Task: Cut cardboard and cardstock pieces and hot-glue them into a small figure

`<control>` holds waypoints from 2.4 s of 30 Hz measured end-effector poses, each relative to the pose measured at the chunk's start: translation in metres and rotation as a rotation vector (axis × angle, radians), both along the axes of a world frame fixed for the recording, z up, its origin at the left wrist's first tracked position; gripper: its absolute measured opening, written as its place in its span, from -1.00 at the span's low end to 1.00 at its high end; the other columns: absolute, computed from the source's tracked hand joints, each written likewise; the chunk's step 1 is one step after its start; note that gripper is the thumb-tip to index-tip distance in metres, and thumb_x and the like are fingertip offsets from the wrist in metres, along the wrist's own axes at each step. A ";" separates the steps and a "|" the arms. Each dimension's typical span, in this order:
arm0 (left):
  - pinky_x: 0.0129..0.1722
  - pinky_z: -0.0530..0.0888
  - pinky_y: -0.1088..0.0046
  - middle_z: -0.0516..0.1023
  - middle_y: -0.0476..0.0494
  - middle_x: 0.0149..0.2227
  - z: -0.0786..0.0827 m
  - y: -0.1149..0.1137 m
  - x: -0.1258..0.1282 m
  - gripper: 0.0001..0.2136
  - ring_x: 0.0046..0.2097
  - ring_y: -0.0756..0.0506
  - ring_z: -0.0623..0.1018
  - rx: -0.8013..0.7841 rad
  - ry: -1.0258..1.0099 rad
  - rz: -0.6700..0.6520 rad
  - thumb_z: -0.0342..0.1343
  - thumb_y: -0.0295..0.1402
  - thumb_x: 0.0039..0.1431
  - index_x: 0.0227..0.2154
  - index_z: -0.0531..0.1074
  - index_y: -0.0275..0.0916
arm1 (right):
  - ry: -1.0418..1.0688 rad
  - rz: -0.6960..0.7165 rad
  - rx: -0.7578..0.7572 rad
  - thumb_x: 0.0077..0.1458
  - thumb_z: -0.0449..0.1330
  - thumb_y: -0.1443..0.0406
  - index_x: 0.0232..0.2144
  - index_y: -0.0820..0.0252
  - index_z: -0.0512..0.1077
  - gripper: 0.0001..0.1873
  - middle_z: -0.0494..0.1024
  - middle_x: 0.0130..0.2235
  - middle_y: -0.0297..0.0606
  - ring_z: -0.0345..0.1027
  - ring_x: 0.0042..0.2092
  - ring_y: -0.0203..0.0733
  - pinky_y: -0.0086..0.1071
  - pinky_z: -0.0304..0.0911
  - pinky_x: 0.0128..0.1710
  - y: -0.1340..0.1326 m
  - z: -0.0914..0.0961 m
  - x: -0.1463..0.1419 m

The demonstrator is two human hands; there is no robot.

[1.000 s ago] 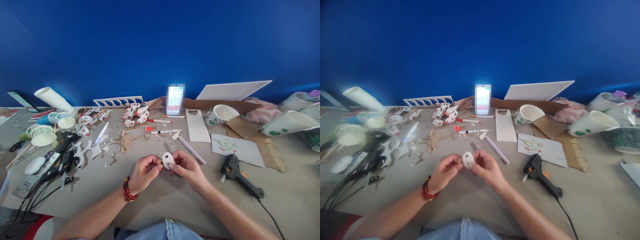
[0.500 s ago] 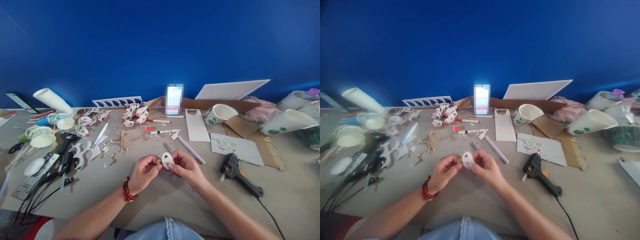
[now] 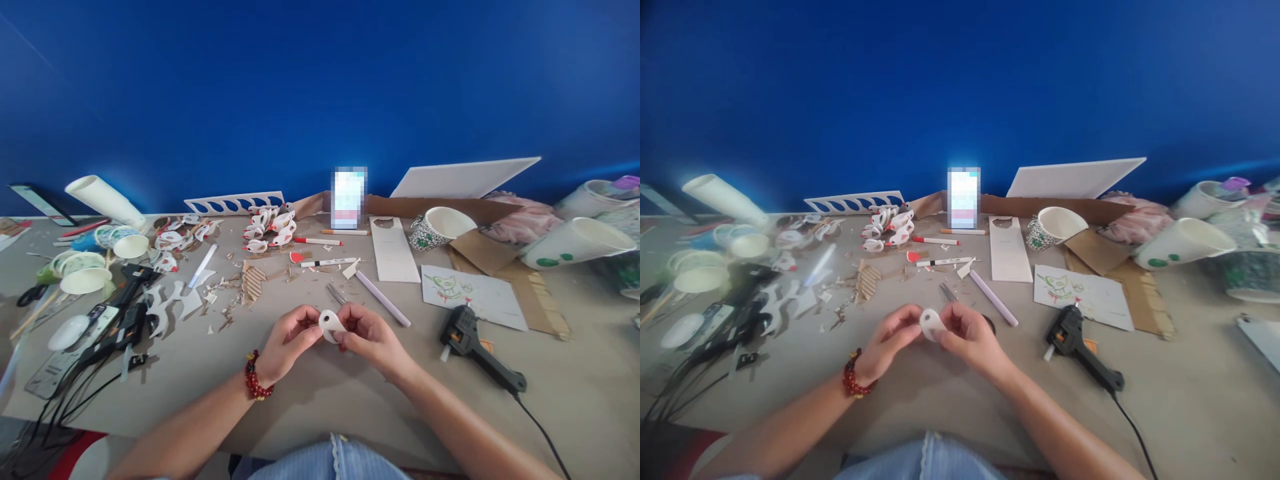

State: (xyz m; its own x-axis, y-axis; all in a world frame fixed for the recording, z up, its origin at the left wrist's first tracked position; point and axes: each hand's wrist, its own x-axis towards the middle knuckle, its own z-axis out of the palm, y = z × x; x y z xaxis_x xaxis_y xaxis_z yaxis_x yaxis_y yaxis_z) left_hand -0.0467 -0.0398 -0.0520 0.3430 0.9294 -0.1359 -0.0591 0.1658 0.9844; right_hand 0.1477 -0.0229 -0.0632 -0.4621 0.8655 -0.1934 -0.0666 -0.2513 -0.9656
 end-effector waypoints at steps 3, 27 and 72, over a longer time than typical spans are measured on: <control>-0.38 0.24 0.54 0.33 0.00 -0.43 0.001 0.000 0.001 -0.83 -0.38 0.02 0.28 -0.020 0.030 -0.013 0.10 -0.27 0.20 -0.35 0.36 -0.30 | -0.060 0.022 0.054 0.05 0.27 0.20 -0.43 0.20 0.32 -0.77 0.33 -0.45 -0.38 0.21 -0.45 -0.31 -0.44 0.11 -0.47 -0.001 -0.002 0.000; -0.08 0.39 0.37 0.47 -0.17 -0.17 0.000 0.000 0.000 -0.87 -0.12 -0.12 0.45 0.331 0.225 0.073 0.11 -0.37 0.21 -0.19 0.40 -0.25 | -0.437 -0.018 0.638 0.05 0.14 0.42 -0.21 0.12 0.36 -0.78 0.47 -0.35 -0.30 0.33 -0.38 -0.23 -0.36 0.23 -0.34 -0.007 0.008 0.000; -0.44 0.20 0.51 0.27 0.02 -0.48 0.004 0.004 -0.007 -0.76 -0.43 0.03 0.25 -0.034 0.097 -0.087 0.10 -0.20 0.18 -0.44 0.31 -0.27 | 0.048 -0.036 0.145 0.12 0.26 0.18 -0.23 0.16 0.37 -0.77 0.35 -0.39 -0.36 0.25 -0.39 -0.29 -0.44 0.20 -0.41 -0.005 0.001 -0.005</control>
